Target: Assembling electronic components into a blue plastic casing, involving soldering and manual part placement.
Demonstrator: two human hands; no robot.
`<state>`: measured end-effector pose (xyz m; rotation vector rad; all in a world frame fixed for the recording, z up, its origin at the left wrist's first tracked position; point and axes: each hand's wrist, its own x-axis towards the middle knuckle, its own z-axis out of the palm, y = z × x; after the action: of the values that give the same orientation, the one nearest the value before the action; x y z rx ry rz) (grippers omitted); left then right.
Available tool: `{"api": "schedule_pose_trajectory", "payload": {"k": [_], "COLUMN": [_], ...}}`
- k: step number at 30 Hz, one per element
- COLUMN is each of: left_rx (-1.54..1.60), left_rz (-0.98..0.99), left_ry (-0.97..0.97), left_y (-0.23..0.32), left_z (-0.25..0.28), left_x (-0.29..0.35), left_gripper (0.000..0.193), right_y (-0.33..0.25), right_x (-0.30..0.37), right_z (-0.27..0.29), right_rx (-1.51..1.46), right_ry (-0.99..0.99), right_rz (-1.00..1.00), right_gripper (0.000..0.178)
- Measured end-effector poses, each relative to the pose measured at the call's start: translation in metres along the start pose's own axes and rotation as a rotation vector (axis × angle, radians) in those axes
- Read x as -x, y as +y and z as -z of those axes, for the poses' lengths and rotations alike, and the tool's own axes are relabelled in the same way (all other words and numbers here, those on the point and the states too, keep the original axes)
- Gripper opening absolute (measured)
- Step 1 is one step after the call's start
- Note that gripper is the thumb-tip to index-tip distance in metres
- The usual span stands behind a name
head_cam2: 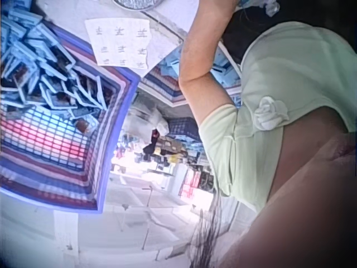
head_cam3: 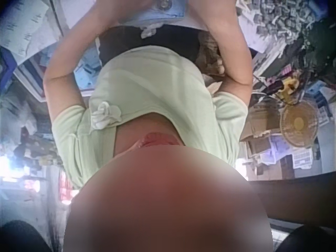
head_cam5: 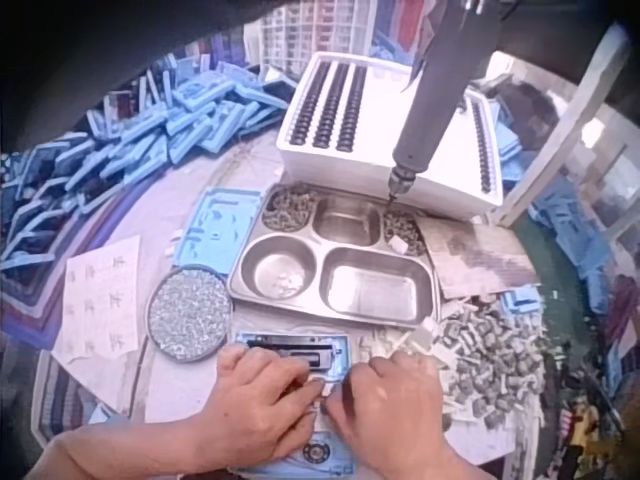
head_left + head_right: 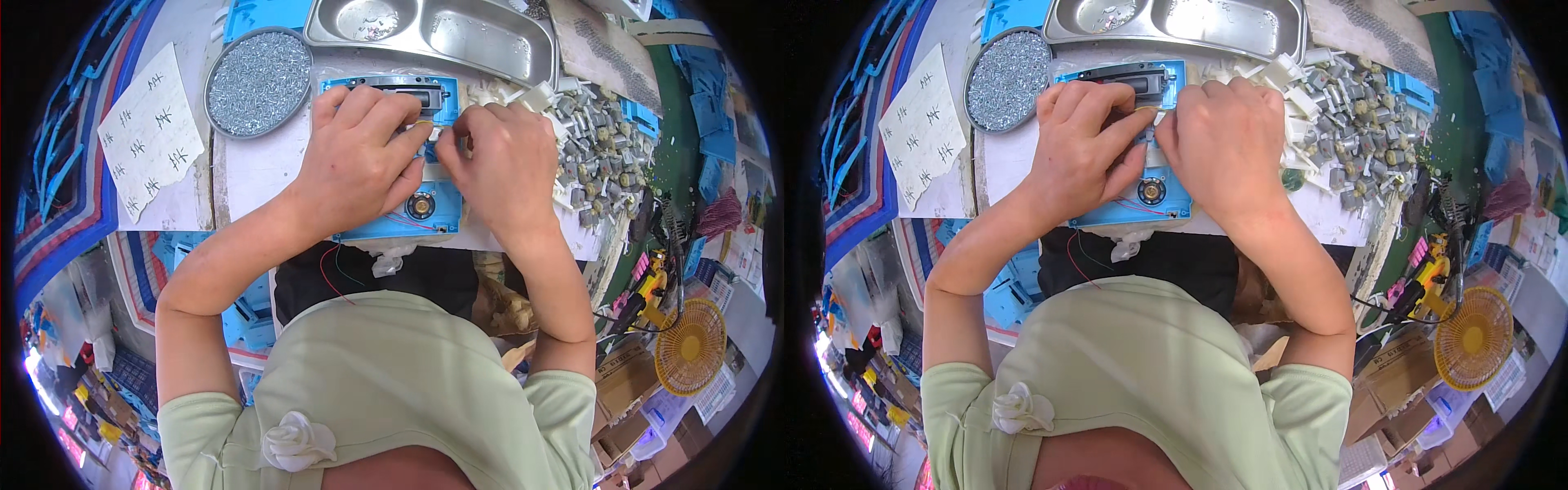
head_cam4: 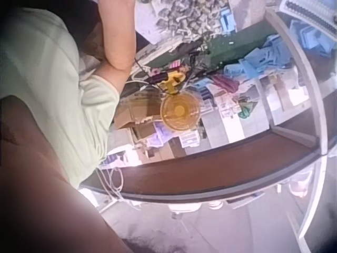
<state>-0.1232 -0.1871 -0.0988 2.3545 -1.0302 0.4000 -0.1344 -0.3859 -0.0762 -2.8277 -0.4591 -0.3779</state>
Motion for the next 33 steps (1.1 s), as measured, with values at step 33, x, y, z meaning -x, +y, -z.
{"api": "schedule_pose_trajectory", "payload": {"k": [33], "left_rx": [0.010], "left_rz": [-0.022], "left_ry": [0.009], "left_y": [-0.001], "left_z": [0.002], "left_x": [0.008], "left_gripper": [0.031], "right_y": [-0.007], "right_x": [-0.028], "right_z": [0.023], "right_rx": [0.091], "right_ry": [-0.413], "right_rz": [0.155], "right_gripper": [0.013]}}
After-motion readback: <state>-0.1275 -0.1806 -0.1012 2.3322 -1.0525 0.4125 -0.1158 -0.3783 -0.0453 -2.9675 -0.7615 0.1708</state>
